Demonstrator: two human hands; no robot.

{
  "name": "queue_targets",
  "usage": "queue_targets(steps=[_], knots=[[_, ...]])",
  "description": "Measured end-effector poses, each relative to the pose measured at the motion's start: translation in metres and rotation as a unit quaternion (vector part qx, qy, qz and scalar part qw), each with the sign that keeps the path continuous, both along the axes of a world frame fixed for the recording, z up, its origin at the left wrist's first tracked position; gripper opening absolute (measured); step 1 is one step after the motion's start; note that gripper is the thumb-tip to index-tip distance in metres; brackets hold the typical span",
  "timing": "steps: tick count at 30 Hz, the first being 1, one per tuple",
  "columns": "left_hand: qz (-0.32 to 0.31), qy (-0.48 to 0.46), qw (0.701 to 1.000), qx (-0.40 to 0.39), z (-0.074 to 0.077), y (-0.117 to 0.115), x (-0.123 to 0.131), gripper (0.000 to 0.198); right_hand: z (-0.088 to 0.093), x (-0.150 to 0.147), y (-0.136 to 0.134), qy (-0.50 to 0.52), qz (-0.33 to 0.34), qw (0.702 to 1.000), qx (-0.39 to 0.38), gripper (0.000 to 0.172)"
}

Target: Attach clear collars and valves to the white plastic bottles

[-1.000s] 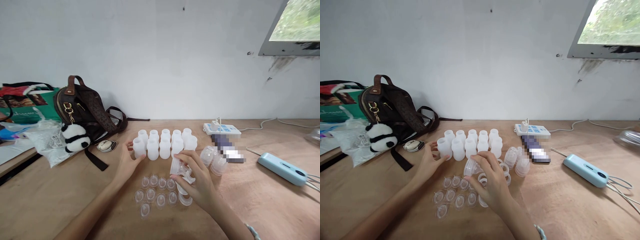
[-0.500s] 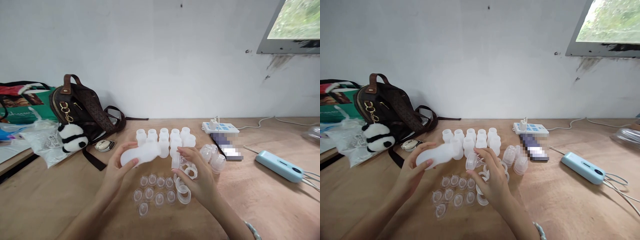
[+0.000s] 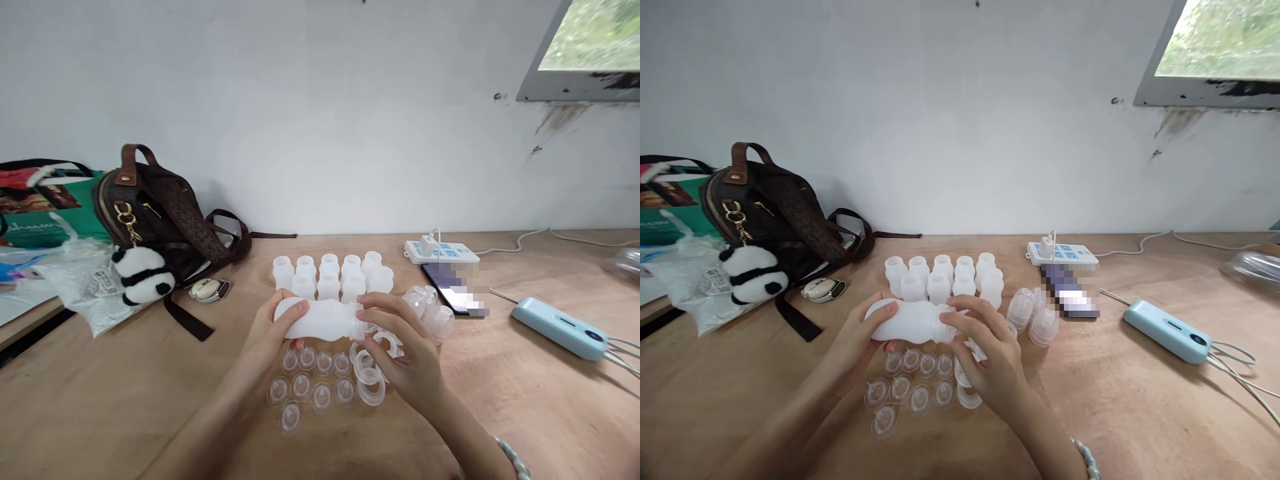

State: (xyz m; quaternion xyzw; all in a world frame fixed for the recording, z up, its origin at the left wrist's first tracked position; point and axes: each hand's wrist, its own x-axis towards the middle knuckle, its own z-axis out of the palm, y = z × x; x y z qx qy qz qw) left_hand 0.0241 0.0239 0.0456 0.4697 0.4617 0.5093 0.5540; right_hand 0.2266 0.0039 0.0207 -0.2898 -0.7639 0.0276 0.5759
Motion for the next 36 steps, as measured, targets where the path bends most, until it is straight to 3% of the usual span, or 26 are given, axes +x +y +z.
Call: queue_targets(steps=[4, 6, 10, 13, 16, 20, 24, 27, 31, 34, 36], knots=[[-0.006, -0.003, 1.000, 0.013, -0.008, 0.000, -0.001, 0.036, -0.001, -0.001, 0.000, -0.006, -0.006, 1.000, -0.015, 0.033], [0.000, 0.014, 0.998, 0.057, -0.012, -0.001, -0.002, 0.033, -0.002, 0.000, 0.001, 0.003, -0.020, 0.998, -0.057, 0.029], [-0.013, 0.056, 0.975, 0.216, -0.018, -0.003, -0.002, 0.039, -0.004, 0.002, 0.006, 0.071, -0.072, 0.970, -0.219, 0.015], [-0.044, 0.071, 0.960, 0.268, -0.020, -0.005, 0.000, 0.039, -0.004, 0.004, 0.008, 0.151, -0.039, 0.930, -0.332, 0.024], [-0.033, 0.080, 0.969, 0.229, -0.021, -0.004, 0.000, 0.037, 0.003, 0.007, 0.006, 0.183, 0.037, 0.911, -0.369, 0.031], [0.002, 0.073, 0.984, 0.165, -0.021, -0.002, -0.002, 0.038, 0.012, 0.011, 0.004, 0.141, 0.113, 0.900, -0.397, 0.042], [-0.026, 0.056, 0.983, 0.175, -0.020, -0.004, -0.002, 0.039, 0.008, 0.011, 0.009, 0.140, 0.066, 0.892, -0.424, 0.032], [-0.040, 0.056, 0.981, 0.183, -0.019, -0.006, 0.000, 0.039, 0.001, 0.012, 0.011, 0.131, 0.032, 0.903, -0.408, 0.047], [-0.037, 0.056, 0.985, 0.159, -0.019, -0.008, 0.003, 0.036, 0.003, 0.020, 0.008, 0.112, 0.078, 0.908, -0.397, 0.044], [-0.028, 0.056, 0.988, 0.142, -0.019, -0.009, 0.005, 0.036, 0.009, 0.023, 0.005, 0.088, 0.127, 0.915, -0.372, 0.061], [-0.023, 0.059, 0.988, 0.141, -0.019, -0.011, 0.005, 0.037, 0.009, 0.022, 0.005, 0.095, 0.127, 0.917, -0.367, 0.054]])
